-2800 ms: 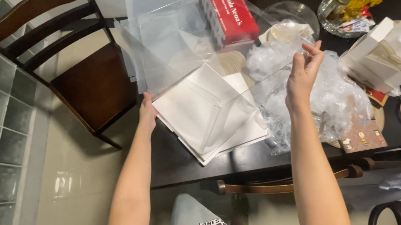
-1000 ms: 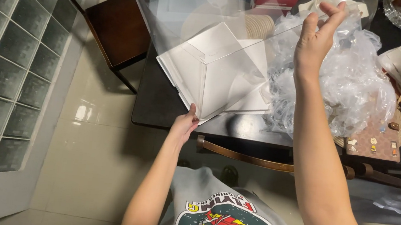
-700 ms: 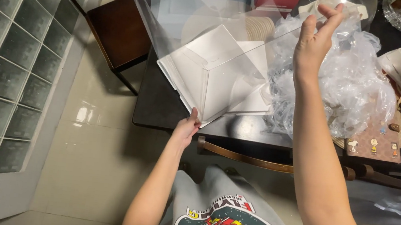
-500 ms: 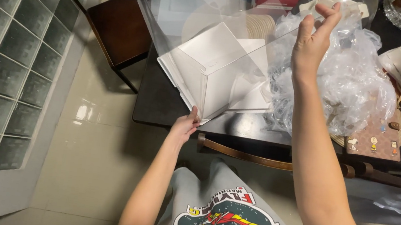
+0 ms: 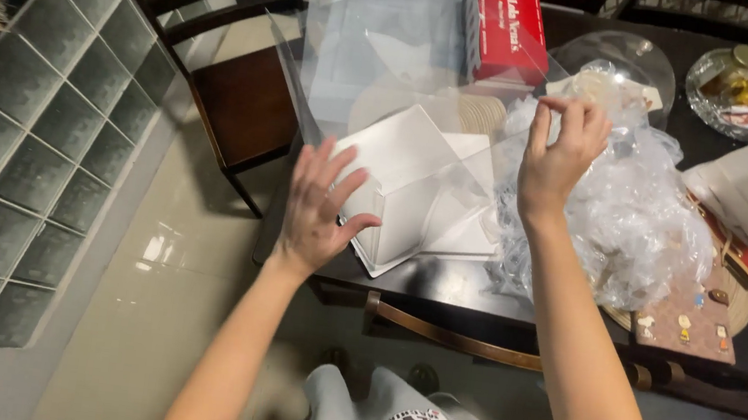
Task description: The person removes a clear plastic sheet from a stack of white boards and folds it into a box shape before placing a white board inside.
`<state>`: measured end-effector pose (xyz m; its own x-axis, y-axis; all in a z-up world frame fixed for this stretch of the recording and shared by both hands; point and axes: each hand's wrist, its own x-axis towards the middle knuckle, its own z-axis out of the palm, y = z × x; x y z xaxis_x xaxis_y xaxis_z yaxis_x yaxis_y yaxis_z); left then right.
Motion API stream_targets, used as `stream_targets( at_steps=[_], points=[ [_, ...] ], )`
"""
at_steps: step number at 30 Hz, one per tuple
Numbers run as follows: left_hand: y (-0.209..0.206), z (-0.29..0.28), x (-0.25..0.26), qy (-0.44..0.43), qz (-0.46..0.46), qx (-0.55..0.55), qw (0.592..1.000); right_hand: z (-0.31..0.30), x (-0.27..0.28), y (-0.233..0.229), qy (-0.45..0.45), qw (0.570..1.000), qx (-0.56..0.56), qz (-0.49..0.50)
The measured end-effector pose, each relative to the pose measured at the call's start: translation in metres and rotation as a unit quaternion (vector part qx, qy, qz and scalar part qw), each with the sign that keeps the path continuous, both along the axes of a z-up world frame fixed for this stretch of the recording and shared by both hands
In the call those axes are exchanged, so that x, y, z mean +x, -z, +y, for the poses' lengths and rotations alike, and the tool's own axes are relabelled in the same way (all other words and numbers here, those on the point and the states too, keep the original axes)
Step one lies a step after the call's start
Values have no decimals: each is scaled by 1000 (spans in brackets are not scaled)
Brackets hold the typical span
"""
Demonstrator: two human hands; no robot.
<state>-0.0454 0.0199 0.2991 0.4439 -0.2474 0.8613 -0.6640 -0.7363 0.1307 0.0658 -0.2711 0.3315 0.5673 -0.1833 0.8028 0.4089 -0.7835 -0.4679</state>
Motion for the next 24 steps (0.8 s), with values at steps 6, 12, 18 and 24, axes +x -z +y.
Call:
stream_targets(
  at_steps=[6, 12, 18, 24],
  points=[
    [-21, 12, 13, 58, 39, 48, 996, 58, -63, -8, -141, 986, -39, -76],
    [-19, 42, 33, 157, 73, 40, 984, 149, -119, -42, -197, 977, -74, 37],
    [-26, 129, 117, 245, 51, 121, 961, 169, -118, -36, -94, 984, -111, 100],
    [-38, 175, 180, 238, 21, 236, 942, 211, -124, -42, 42, 975, -213, 53]
  ],
)
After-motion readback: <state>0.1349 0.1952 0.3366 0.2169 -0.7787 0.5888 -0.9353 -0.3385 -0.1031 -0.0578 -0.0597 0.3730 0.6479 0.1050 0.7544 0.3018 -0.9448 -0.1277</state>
